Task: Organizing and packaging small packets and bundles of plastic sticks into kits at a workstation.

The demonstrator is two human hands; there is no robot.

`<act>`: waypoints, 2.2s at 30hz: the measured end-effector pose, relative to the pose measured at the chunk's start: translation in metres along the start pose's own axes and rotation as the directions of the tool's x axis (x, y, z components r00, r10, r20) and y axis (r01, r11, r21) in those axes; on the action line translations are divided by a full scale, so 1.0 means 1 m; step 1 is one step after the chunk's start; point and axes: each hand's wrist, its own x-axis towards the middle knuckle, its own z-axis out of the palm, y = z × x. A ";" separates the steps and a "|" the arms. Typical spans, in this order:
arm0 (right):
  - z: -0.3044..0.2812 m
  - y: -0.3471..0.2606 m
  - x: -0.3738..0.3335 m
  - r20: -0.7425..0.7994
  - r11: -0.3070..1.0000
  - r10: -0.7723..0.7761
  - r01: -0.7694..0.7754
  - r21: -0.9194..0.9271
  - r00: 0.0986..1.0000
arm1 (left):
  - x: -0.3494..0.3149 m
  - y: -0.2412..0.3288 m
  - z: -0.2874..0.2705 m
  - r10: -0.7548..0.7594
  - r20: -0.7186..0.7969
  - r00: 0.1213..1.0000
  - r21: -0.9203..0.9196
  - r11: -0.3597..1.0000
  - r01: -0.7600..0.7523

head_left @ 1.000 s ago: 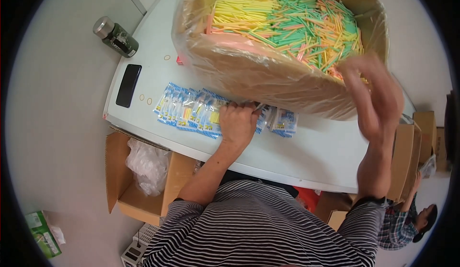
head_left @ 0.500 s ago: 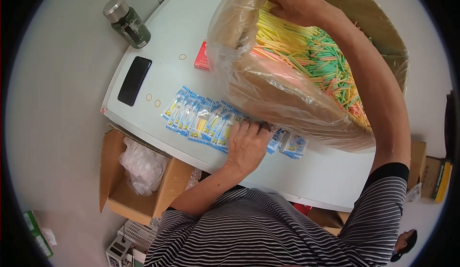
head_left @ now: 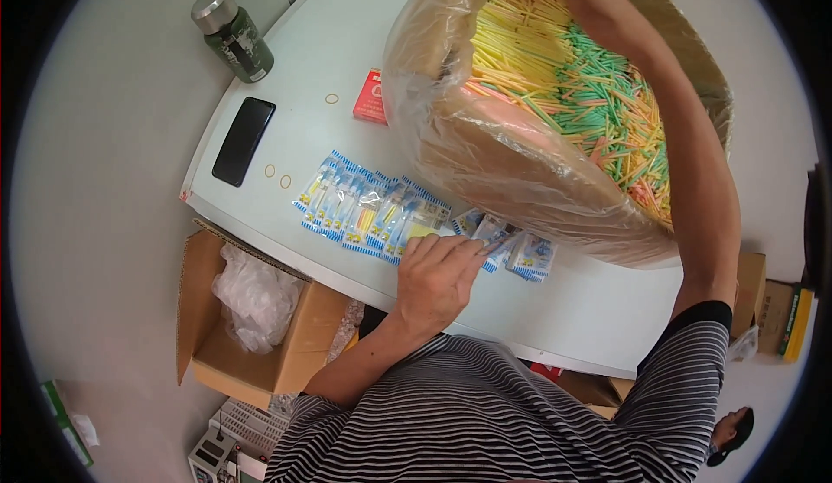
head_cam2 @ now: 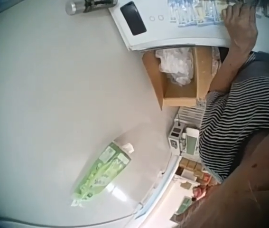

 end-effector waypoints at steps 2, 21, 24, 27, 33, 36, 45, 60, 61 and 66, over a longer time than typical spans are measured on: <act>-0.029 0.024 -0.030 -0.029 0.949 0.076 -0.063 0.308 0.997 | -0.004 0.001 0.000 -0.007 -0.031 0.999 -0.096 0.995 0.004; 0.128 0.021 -0.384 0.190 -0.236 0.626 -0.049 0.971 0.756 | -0.008 0.010 0.039 -0.539 0.350 0.766 -0.686 0.409 0.601; 0.159 0.050 -0.391 -0.236 0.475 0.664 -0.157 0.866 0.710 | -0.010 0.011 0.045 -0.535 0.357 0.766 -0.705 0.384 0.596; 0.178 0.064 -0.393 -0.235 0.594 0.650 -0.291 0.750 0.723 | -0.008 0.015 0.045 -0.496 0.338 0.800 -0.726 0.403 0.557; 0.179 0.062 -0.394 -0.155 0.577 0.666 -0.373 0.727 0.730 | -0.010 0.019 0.041 -0.491 0.296 0.819 -0.653 0.522 0.549; 0.175 0.065 -0.399 -0.170 0.467 0.696 -0.261 0.845 0.697 | -0.016 0.013 0.039 -0.447 0.335 0.830 -0.529 0.640 0.558; 0.152 0.010 -0.378 -0.155 -0.144 0.586 0.291 0.946 0.795 | -0.033 0.021 0.050 -0.329 0.490 0.807 -0.416 0.726 0.548; 0.156 -0.015 -0.354 -0.131 -0.189 0.478 0.248 0.950 0.868 | -0.037 0.036 0.052 -0.203 0.681 0.704 -0.429 0.668 0.608; 0.156 -0.014 -0.357 -0.117 -0.162 0.450 0.210 0.964 0.885 | -0.037 0.036 0.053 -0.210 0.671 0.711 -0.432 0.669 0.605; 0.157 -0.012 -0.360 -0.042 -0.077 0.423 0.082 0.994 0.905 | -0.046 0.036 0.061 -0.279 0.626 0.728 -0.493 0.582 0.647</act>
